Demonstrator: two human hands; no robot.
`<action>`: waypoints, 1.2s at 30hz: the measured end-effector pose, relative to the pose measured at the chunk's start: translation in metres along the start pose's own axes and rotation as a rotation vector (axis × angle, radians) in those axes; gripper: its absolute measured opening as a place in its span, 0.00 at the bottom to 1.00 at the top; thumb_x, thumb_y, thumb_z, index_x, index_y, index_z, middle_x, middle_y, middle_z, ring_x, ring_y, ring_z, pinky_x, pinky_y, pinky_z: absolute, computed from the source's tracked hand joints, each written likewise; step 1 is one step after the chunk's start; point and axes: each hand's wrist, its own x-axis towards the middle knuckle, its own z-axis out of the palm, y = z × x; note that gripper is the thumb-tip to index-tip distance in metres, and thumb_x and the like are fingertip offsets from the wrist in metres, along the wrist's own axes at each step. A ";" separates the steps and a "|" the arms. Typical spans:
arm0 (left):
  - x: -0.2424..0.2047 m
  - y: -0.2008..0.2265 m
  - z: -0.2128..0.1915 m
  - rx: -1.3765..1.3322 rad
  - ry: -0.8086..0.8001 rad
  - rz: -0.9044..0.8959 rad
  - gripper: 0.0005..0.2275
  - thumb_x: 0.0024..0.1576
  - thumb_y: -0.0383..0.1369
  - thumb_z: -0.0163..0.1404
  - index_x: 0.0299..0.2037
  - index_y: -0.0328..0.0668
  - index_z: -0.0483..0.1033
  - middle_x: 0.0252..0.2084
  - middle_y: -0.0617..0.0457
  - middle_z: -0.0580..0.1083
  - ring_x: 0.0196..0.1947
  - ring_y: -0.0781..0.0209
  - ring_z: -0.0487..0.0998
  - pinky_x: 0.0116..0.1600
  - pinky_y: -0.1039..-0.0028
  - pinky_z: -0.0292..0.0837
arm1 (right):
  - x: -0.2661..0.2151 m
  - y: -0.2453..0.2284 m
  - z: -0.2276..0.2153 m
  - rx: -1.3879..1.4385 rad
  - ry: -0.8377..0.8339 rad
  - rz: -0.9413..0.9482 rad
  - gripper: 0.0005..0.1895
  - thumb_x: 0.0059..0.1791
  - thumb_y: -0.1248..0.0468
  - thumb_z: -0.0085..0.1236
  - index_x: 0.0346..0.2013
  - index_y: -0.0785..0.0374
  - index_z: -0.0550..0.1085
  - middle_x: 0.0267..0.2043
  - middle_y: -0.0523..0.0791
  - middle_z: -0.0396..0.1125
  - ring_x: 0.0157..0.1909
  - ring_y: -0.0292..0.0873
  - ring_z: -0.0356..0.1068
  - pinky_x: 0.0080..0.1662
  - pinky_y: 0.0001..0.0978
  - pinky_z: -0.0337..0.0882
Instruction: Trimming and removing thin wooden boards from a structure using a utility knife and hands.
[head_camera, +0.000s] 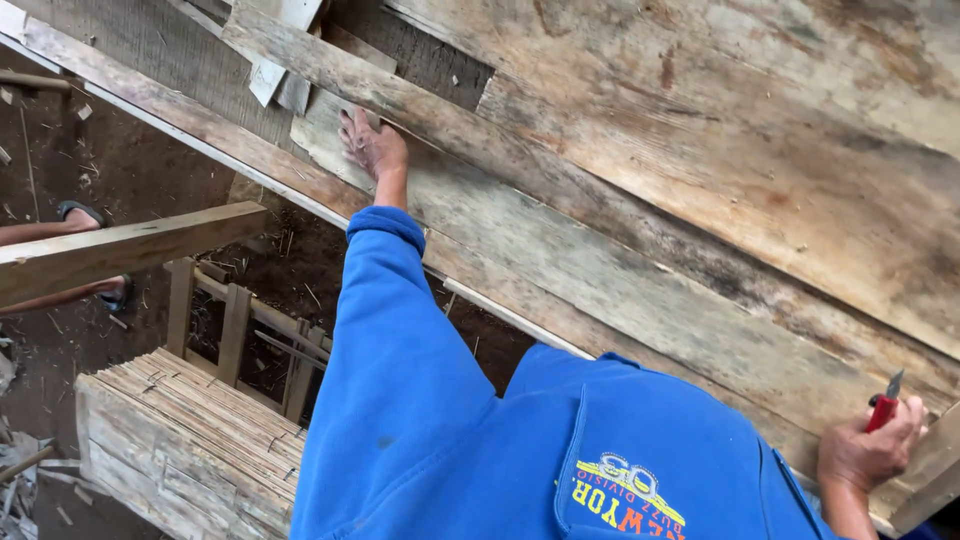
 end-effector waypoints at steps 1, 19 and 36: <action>0.002 -0.004 0.001 0.055 -0.013 0.050 0.29 0.55 0.30 0.50 0.71 0.50 0.65 0.78 0.48 0.52 0.78 0.39 0.48 0.73 0.33 0.42 | 0.000 0.002 0.000 -0.035 -0.035 0.007 0.26 0.45 0.85 0.53 0.60 0.87 0.73 0.67 0.68 0.69 0.60 0.78 0.70 0.57 0.66 0.70; 0.060 -0.044 0.008 0.234 0.105 0.525 0.08 0.52 0.20 0.38 0.26 0.41 0.69 0.63 0.32 0.67 0.75 0.38 0.52 0.77 0.39 0.27 | 0.004 0.001 0.002 -0.215 -0.256 0.149 0.27 0.59 0.75 0.59 0.73 0.75 0.67 0.59 0.67 0.74 0.49 0.72 0.74 0.44 0.60 0.73; 0.049 0.038 -0.102 -0.048 0.393 0.286 0.16 0.65 0.31 0.44 0.62 0.41 0.73 0.66 0.41 0.72 0.69 0.45 0.69 0.74 0.51 0.58 | -0.001 0.003 0.006 -0.227 -0.262 0.195 0.27 0.60 0.72 0.59 0.75 0.74 0.68 0.59 0.68 0.74 0.48 0.74 0.74 0.45 0.62 0.74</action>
